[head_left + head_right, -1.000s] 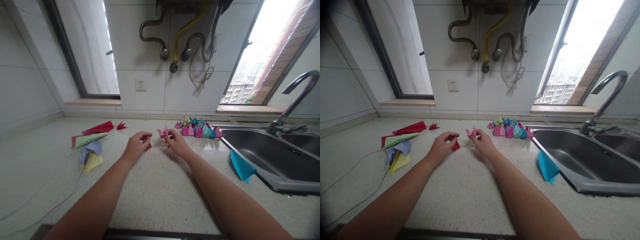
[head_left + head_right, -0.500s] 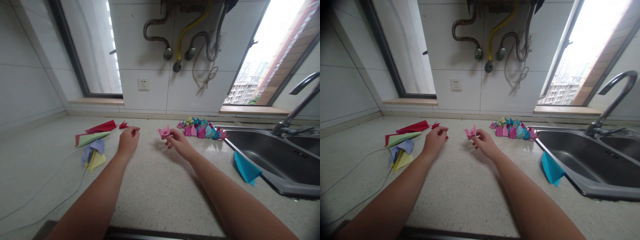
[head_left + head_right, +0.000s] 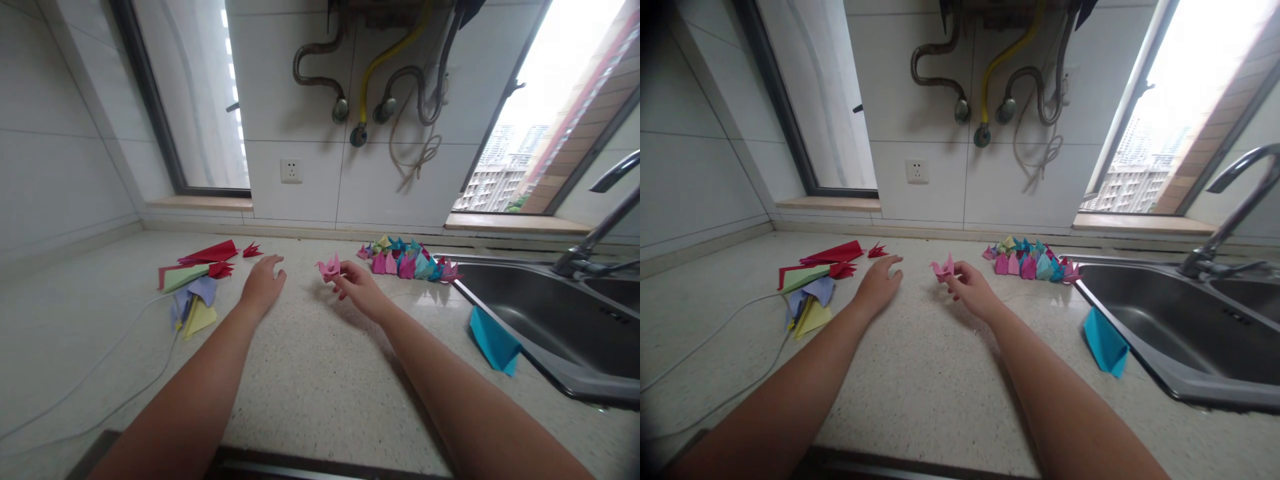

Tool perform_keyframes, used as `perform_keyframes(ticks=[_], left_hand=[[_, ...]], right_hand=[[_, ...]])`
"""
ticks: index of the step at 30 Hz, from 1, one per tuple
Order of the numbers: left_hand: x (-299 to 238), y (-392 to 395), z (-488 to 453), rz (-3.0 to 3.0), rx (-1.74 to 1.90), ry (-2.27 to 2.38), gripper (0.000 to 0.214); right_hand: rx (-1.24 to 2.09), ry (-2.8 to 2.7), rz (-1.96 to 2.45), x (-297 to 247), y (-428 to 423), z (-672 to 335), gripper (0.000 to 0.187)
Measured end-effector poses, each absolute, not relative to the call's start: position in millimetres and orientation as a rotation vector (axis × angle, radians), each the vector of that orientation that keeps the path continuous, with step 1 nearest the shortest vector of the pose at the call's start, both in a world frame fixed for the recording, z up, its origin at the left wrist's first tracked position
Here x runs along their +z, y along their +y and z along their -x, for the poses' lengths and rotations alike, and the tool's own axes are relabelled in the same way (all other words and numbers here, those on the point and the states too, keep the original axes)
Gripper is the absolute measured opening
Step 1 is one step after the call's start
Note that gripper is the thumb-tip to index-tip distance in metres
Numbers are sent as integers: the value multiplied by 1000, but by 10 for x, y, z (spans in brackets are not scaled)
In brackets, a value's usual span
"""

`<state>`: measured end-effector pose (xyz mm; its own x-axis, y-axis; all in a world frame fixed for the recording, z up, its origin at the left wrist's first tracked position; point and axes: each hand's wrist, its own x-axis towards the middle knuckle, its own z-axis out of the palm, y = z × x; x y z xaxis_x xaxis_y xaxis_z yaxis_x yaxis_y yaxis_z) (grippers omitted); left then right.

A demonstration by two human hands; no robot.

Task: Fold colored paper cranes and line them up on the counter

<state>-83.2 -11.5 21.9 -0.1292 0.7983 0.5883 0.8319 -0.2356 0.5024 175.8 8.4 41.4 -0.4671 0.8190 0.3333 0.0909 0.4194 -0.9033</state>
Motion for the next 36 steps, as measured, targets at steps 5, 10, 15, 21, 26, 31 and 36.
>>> perform_keyframes(ticks=[5,10,15,21,26,31,36], left_hand=[[263,-271,484,2521,-1511,-1777,38],[304,-377,288,2832,-1770,-1680,44],[320,-374,241,2871,-2056,-1639,46],[365,-383,243,2813,-2140,-1614,36],[422,-411,243,2760,-2170,-1660,36],[424,-404,244,2708,-2229,-1690,35],[415,-400,240,2671,-2220,-1708,36]], right_hand=[[1118,-1856,762,416,73,-1731,30],[1119,-1864,733,406,63,-1713,30],[1109,-1899,683,404,48,-1690,28],[1083,-1936,669,419,24,-1683,28],[1054,-1951,669,424,20,-1687,29],[1055,-1957,668,438,9,-1682,31],[1090,-1916,658,460,-9,-1669,32]])
